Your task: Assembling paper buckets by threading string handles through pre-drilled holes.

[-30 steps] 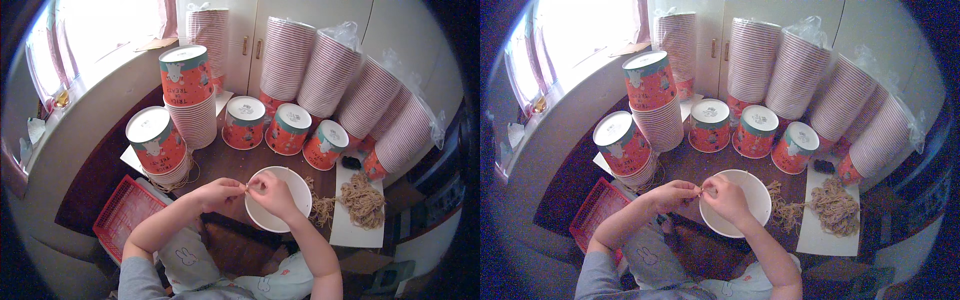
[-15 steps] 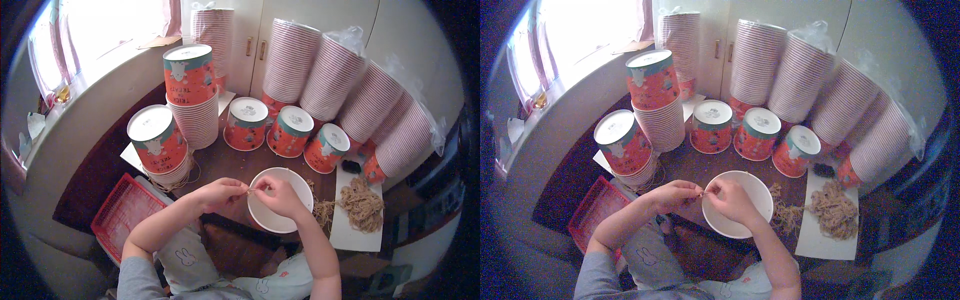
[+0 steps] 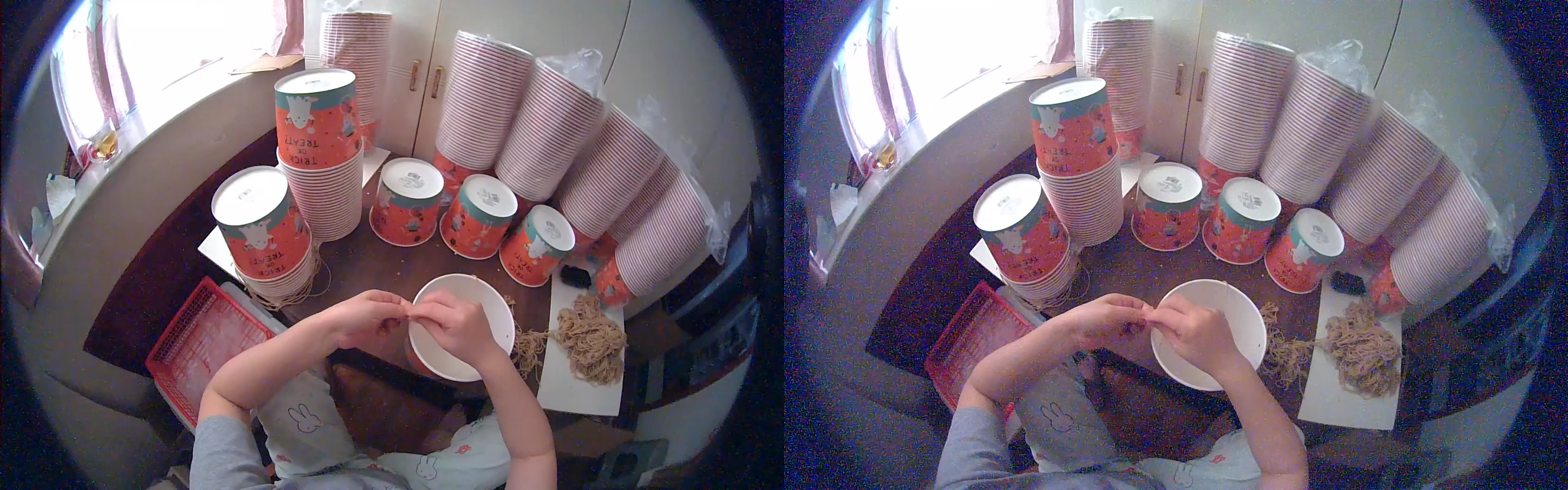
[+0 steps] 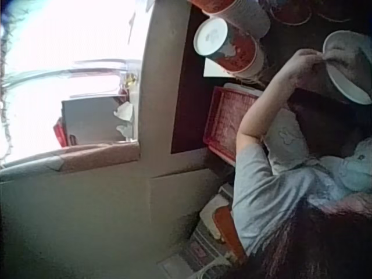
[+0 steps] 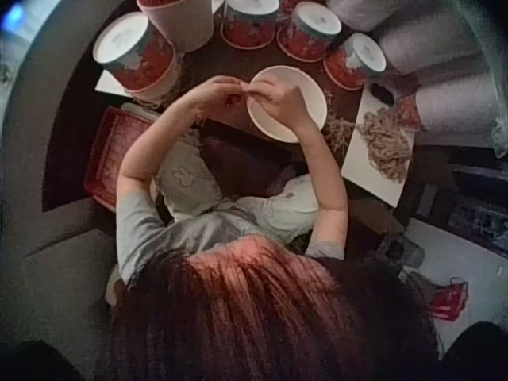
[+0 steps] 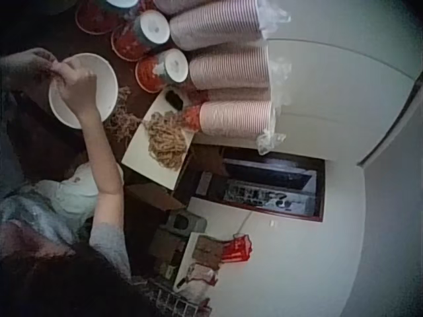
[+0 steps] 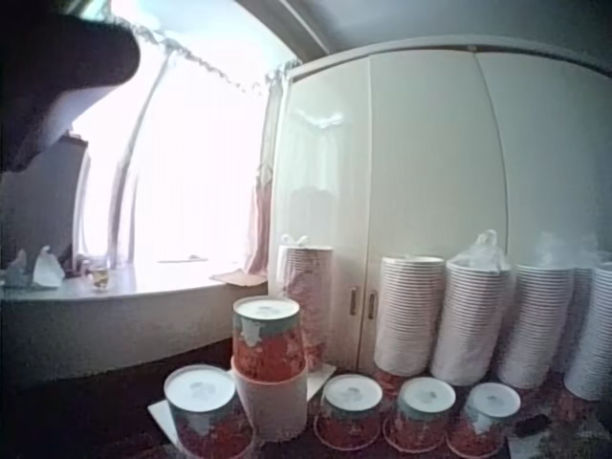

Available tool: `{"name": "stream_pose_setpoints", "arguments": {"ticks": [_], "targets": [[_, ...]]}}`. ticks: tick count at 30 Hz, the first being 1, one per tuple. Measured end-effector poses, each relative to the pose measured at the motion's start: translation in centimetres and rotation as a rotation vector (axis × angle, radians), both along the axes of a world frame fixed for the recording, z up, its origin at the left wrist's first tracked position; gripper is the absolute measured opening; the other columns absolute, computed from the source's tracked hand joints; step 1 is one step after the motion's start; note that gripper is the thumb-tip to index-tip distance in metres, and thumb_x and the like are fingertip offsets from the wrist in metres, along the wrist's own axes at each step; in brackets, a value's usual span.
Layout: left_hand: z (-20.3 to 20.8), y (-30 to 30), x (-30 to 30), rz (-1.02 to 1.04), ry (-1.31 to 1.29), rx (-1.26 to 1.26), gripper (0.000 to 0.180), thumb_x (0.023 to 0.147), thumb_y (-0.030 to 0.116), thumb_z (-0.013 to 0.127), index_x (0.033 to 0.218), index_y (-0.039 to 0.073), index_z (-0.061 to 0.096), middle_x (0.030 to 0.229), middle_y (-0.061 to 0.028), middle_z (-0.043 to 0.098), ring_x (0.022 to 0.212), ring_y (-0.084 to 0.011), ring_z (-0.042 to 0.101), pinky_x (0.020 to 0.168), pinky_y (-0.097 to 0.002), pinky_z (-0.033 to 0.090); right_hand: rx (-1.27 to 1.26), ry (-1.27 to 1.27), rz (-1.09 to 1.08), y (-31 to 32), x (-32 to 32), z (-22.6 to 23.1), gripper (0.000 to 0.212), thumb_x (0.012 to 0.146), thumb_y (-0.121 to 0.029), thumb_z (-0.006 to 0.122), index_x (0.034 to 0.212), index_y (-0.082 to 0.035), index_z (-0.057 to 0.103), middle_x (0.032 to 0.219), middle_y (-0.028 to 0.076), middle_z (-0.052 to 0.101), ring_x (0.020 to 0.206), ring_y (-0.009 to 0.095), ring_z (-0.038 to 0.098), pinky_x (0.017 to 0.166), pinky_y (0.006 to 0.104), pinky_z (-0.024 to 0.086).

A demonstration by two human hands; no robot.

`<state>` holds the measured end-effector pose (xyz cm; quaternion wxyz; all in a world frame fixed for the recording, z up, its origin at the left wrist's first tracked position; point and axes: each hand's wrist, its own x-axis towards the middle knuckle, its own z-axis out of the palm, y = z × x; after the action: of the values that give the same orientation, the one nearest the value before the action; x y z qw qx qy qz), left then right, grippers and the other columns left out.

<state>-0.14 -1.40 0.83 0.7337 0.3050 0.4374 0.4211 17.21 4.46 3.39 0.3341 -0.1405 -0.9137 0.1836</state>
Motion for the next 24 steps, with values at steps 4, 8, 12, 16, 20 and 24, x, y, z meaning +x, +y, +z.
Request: {"name": "stream_pose_setpoints", "arguments": {"ticks": [4,8,12,16,20,24], "targets": [[0.3,0.0,0.1,0.022,-0.018,-0.029,0.012,0.084,0.013,0.051,0.091,0.006,0.057,0.076,0.0041,0.051,0.065,-0.0036,0.043,0.053,-0.0176,0.034,-0.034,0.022,-0.073,0.3,0.0,-0.6,0.008,0.068,-0.008,0.067,0.075,-0.006,0.062,0.072,0.006,0.06,0.062,0.019,0.059,0.054,0.0279,0.047],[0.7,0.2,-0.8,-0.022,-0.022,0.047,0.011,0.082,0.006,0.051,0.091,0.004,0.057,0.087,0.0003,0.057,0.073,-0.0041,0.049,0.061,-0.0179,0.039,-0.169,0.06,-0.117,0.5,0.1,-0.6,0.012,0.072,-0.019,0.065,0.075,-0.008,0.061,0.071,0.006,0.06,0.061,0.024,0.059,0.052,0.0327,0.046],[1.2,-0.5,-0.1,-0.031,-0.04,0.206,0.015,0.079,0.001,0.053,0.094,0.003,0.056,0.091,-0.0013,0.058,0.08,-0.0054,0.052,0.071,-0.019,0.042,-0.243,0.038,-0.143,0.5,0.2,-0.4,0.014,0.072,-0.019,0.065,0.075,-0.006,0.061,0.071,0.007,0.06,0.061,0.024,0.059,0.052,0.0326,0.046],[0.9,-0.2,0.2,0.013,0.188,0.346,0.02,0.078,0.001,0.057,0.098,0.002,0.053,0.089,-0.0005,0.057,0.082,-0.0063,0.053,0.076,-0.0211,0.043,-0.306,0.025,-0.127,0.4,0.1,-0.2,0.012,0.072,-0.015,0.065,0.075,-0.003,0.061,0.071,0.008,0.061,0.061,0.02,0.058,0.054,0.0298,0.045],[0.8,-0.1,0.5,0.107,0.282,0.46,0.023,0.078,0.004,0.058,0.1,0.001,0.051,0.086,-0.0003,0.056,0.081,-0.0067,0.053,0.076,-0.0219,0.043,-0.392,0.014,-0.143,0.4,0.1,-0.2,0.01,0.072,-0.01,0.065,0.076,-0.001,0.061,0.07,0.007,0.06,0.061,0.014,0.056,0.056,0.0255,0.044],[1.0,0.1,0.2,0.099,0.27,0.426,0.027,0.078,0.003,0.058,0.103,0.0,0.049,0.084,-0.0009,0.056,0.081,-0.007,0.053,0.076,-0.0221,0.043,-0.47,-0.023,-0.147,0.6,0.2,0.0,0.01,0.074,-0.01,0.064,0.077,-0.001,0.061,0.07,0.005,0.061,0.063,0.01,0.056,0.057,0.024,0.045]]}}
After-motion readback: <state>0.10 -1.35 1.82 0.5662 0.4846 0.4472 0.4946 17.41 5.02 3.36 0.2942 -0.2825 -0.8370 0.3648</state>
